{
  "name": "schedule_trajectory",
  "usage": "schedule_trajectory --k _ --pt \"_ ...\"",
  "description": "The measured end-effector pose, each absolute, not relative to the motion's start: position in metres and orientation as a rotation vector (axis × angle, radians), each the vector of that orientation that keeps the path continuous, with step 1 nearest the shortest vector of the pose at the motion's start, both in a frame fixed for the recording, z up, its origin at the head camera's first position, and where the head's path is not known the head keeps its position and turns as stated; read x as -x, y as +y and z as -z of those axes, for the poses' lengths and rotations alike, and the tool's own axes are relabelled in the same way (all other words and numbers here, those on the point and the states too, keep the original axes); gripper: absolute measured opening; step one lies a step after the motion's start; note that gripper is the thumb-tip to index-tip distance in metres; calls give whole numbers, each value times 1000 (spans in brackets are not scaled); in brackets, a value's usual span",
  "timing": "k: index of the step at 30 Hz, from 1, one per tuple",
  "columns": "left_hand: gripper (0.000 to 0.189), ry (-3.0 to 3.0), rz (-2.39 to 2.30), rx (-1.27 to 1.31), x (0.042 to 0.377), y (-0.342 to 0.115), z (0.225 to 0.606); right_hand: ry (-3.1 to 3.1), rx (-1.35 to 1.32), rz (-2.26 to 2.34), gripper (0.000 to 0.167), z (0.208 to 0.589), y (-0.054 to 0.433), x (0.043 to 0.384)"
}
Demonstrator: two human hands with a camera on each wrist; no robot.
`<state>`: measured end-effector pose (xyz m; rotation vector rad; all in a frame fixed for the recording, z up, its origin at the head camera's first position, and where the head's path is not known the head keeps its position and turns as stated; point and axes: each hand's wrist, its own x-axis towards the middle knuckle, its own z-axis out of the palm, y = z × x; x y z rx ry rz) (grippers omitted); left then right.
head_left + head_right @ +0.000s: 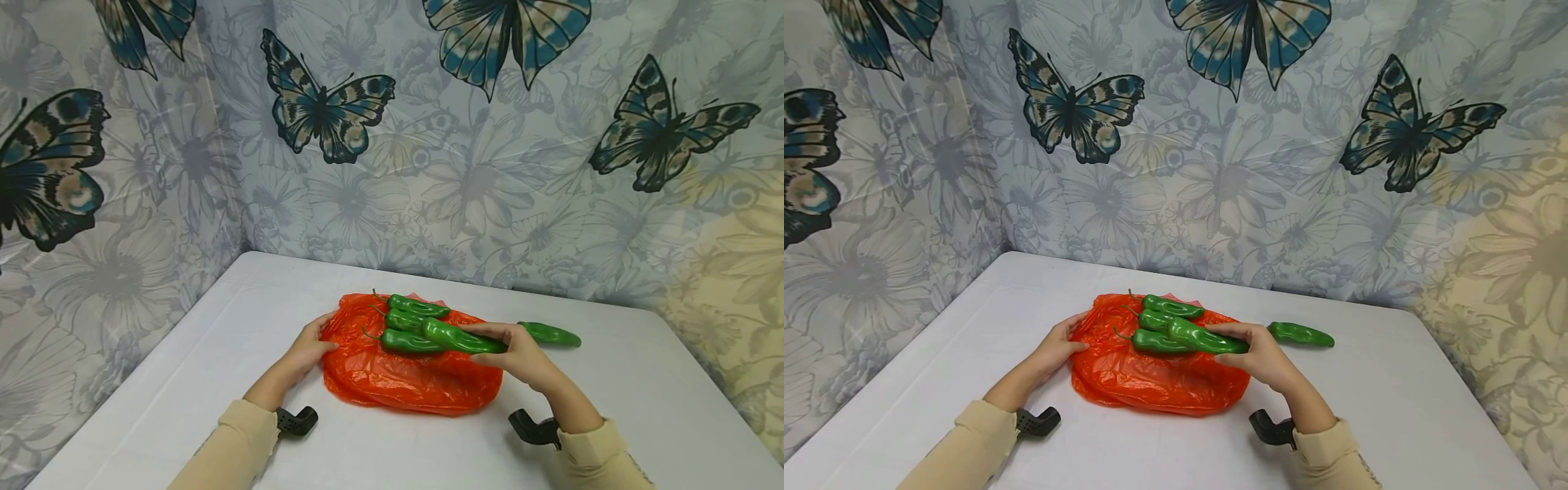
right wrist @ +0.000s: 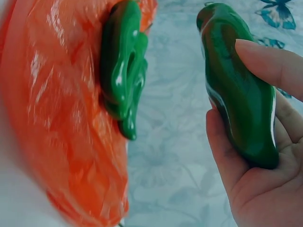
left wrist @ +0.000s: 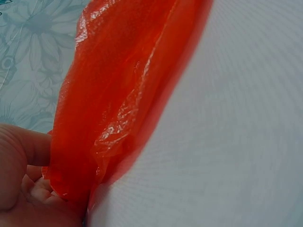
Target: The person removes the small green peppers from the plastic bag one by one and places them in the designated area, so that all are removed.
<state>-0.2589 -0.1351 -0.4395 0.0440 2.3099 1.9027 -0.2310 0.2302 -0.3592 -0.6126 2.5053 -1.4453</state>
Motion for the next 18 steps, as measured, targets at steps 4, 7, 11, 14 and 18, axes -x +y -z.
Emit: schedule_trajectory --k 4,7,11,14,18 --pt "66 2312 -1902 -44 259 -135 439 2523 580 1443 51 359 238 230" --pt "66 2312 -1899 -42 259 -135 439 2536 565 1440 52 360 244 229" --pt "66 2310 -1897 -48 259 -135 439 2552 542 1443 52 363 251 230" --pt "66 2308 -1900 -52 259 -135 439 2573 510 1450 52 364 257 232" --pt "66 2308 -1897 -47 259 -135 439 2600 485 1461 52 363 265 231"
